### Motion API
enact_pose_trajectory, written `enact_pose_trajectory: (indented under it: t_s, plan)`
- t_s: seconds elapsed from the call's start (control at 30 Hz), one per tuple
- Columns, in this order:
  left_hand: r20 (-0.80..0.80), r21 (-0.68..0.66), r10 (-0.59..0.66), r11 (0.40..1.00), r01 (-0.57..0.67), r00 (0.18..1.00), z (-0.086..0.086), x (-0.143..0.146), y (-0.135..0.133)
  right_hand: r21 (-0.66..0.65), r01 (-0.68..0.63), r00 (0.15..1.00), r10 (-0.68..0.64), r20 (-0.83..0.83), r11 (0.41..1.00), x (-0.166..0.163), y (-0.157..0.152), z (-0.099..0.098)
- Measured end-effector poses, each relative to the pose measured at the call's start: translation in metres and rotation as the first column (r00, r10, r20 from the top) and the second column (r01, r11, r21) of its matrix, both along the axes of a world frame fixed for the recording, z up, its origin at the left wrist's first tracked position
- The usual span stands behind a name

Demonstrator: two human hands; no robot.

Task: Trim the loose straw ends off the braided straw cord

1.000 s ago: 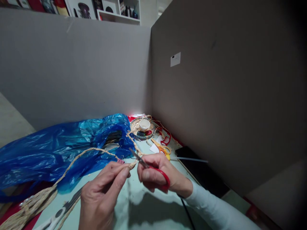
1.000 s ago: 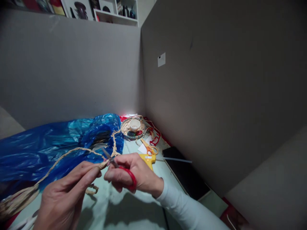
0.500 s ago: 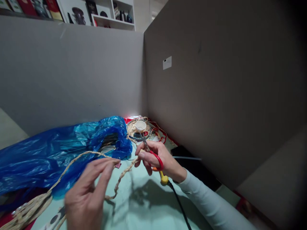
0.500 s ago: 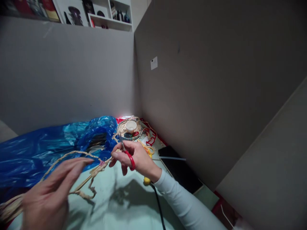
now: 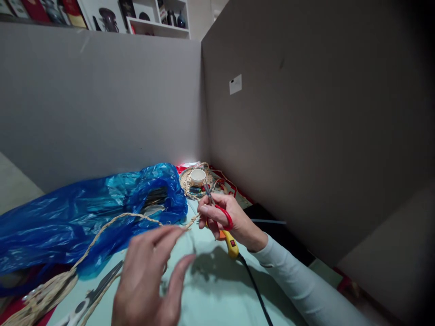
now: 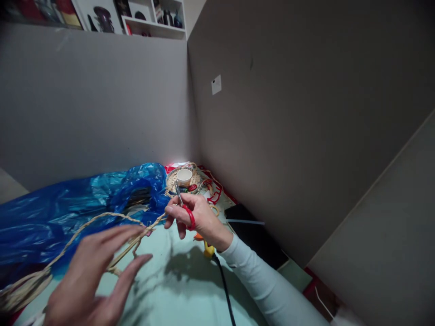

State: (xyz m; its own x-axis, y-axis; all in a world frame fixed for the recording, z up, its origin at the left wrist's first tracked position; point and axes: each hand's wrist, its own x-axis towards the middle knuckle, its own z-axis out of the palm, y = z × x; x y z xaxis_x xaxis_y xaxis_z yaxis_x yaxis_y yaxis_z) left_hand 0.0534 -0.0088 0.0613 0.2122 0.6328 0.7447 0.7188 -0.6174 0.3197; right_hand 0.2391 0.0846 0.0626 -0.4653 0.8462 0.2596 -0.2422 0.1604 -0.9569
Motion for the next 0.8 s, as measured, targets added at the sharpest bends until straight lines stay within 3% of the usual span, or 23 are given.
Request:
enact_pose_trajectory:
  t_s: [0.07,0.17,0.23,0.3,0.37,0.43,0.47,0.5,0.57,0.67,0.73,0.8]
  plan:
    - [-0.005,0.005,0.086,0.996,-0.086,0.996,-0.001,-0.01,0.014,0.001,-0.01,1.0,0.01,-0.002,1.0,-0.002,-0.003,0.001]
    - [0.042,-0.176,0.002,0.984,0.006,0.999,-0.005,-0.012,0.021,0.011,-0.009,1.0,0.009,-0.008,1.0,-0.004,-0.006,0.002]
    - [0.145,-0.319,-0.006,0.946,0.053,0.989,-0.005,-0.01,0.019,0.016,0.01,1.0,-0.01,-0.021,1.0,-0.006,-0.007,0.002]
    - [0.308,-0.532,0.008,0.831,0.165,0.951,0.002,-0.006,0.017,0.033,0.038,0.999,-0.036,-0.038,0.999,-0.007,-0.008,0.002]
    - [0.495,-0.675,0.06,0.655,0.34,0.867,0.01,-0.004,0.016,0.064,0.083,0.996,-0.08,-0.041,0.994,-0.007,-0.01,0.003]
    - [0.627,-0.698,0.145,0.541,0.47,0.765,0.019,-0.001,0.017,0.157,0.169,0.985,-0.171,-0.006,0.973,-0.007,-0.013,0.004]
    - [0.67,-0.688,0.188,0.522,0.504,0.719,0.023,0.0,0.017,0.241,0.214,0.973,-0.227,0.027,0.947,-0.007,-0.015,0.004]
    - [0.697,-0.675,0.222,0.521,0.522,0.681,0.026,0.001,0.018,0.354,0.25,0.955,-0.291,0.066,0.901,-0.006,-0.017,0.004]
    - [0.73,-0.65,0.256,0.545,0.529,0.633,0.03,0.003,0.018,0.626,0.244,0.895,-0.42,0.148,0.74,-0.006,-0.021,0.005]
    - [0.737,-0.628,0.258,0.605,0.49,0.625,0.033,0.003,0.016,0.88,0.07,0.754,-0.603,0.262,0.47,-0.006,-0.024,0.005]
    - [0.719,-0.625,0.275,0.657,0.421,0.638,0.033,0.004,0.012,0.926,-0.042,0.647,-0.697,0.311,0.375,-0.007,-0.025,0.005]
    - [0.685,-0.63,0.302,0.702,0.331,0.662,0.033,0.006,0.008,0.937,-0.111,0.573,-0.749,0.332,0.33,-0.007,-0.026,0.005]
